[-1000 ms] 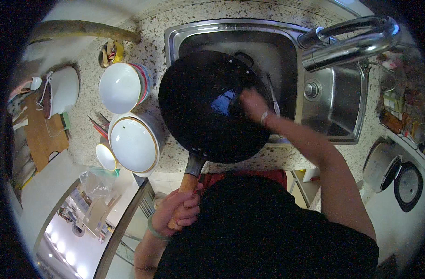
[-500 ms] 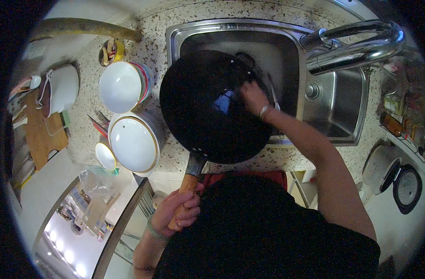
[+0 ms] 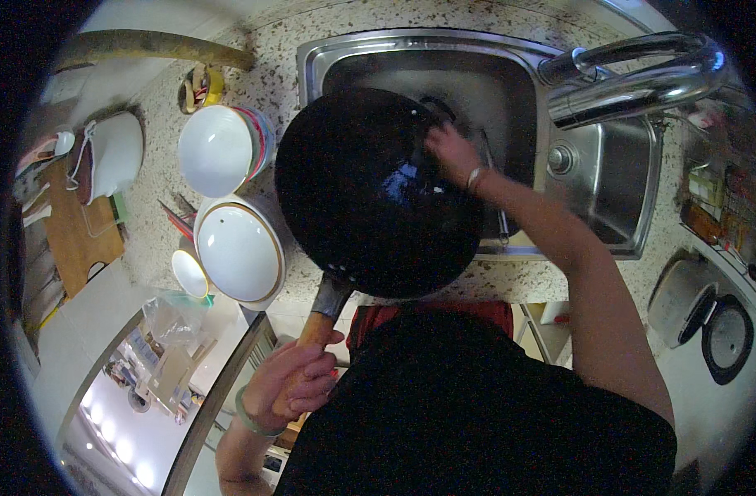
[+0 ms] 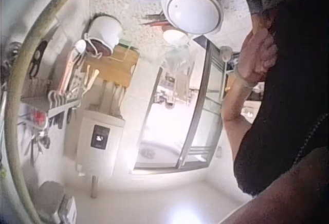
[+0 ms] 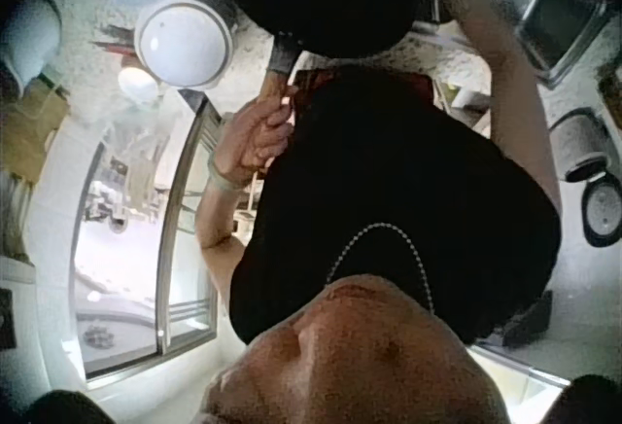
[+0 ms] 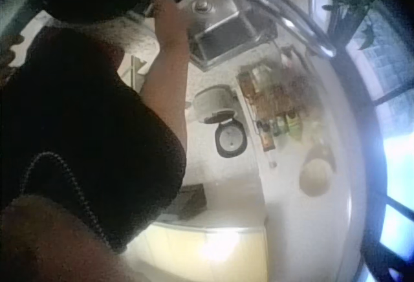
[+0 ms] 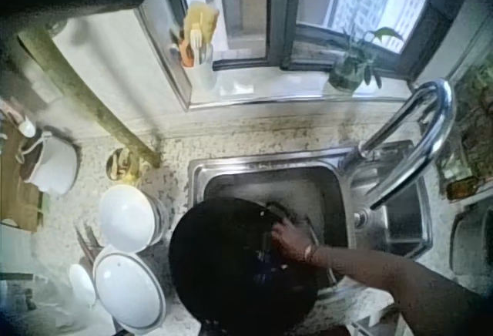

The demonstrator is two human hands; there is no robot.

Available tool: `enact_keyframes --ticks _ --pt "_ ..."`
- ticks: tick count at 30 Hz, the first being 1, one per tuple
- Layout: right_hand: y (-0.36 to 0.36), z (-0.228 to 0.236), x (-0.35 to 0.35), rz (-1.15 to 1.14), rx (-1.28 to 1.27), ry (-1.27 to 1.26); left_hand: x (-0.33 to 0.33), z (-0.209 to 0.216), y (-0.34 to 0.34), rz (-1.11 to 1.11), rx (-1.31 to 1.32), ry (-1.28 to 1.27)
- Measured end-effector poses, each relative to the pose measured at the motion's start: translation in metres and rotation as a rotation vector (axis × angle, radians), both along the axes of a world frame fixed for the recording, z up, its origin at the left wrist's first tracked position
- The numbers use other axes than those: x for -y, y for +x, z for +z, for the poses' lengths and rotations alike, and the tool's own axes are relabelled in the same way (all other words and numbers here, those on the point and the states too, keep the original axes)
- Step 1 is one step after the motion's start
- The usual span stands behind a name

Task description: The person scrubs a black wok with a sponge under running water in a kitchen sink. They rinse the wok thoroughly, then scrub the exterior surface with both hands. Finally, the person picks up a small white bowl from the counter.

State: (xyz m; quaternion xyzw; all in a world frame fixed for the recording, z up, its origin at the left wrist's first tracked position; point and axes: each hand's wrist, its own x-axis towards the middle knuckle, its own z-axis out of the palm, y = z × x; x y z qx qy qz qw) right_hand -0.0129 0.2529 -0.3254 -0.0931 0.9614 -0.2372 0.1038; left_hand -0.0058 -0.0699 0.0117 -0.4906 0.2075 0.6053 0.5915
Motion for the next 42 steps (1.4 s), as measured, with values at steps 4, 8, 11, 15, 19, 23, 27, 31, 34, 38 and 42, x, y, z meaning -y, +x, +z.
enact_keyframes --ticks 4,8,11,15,19,23,27,31,34,38,42 --pt "0.080 0.082 0.055 -0.015 0.424 -0.503 -0.009 0.002 -0.011 -0.032 0.012 -0.072" --pt "0.071 0.064 0.051 0.072 0.328 -0.534 -0.004 0.005 -0.008 -0.035 0.002 -0.033" --pt "0.006 -0.010 -0.011 0.142 -0.153 -0.039 -0.013 0.011 -0.007 -0.047 -0.015 -0.036" --pt "-0.021 0.013 -0.019 -0.015 -0.130 0.097 -0.009 0.010 -0.007 -0.025 -0.005 -0.041" --pt "0.073 0.033 0.025 0.069 0.152 -0.131 -0.011 0.011 -0.009 0.009 0.023 -0.053" --pt "0.069 0.065 0.057 0.138 0.322 -0.443 -0.006 0.012 -0.006 0.019 0.030 -0.043" --pt "-0.030 -0.012 0.022 0.065 -0.185 -0.011 -0.017 0.017 -0.008 -0.008 0.018 -0.042" --pt "-0.040 0.004 0.013 0.079 -0.062 0.054 -0.011 0.016 -0.004 -0.010 -0.007 -0.055" --pt "0.039 0.019 0.012 0.080 0.090 0.056 -0.009 0.016 -0.004 0.029 -0.003 -0.044" --pt "0.097 0.098 0.052 0.011 0.309 -0.484 -0.005 0.013 -0.005 0.018 0.008 -0.043" --pt "0.060 0.043 0.044 0.021 0.202 -0.285 -0.005 0.018 -0.002 0.006 -0.018 -0.040"
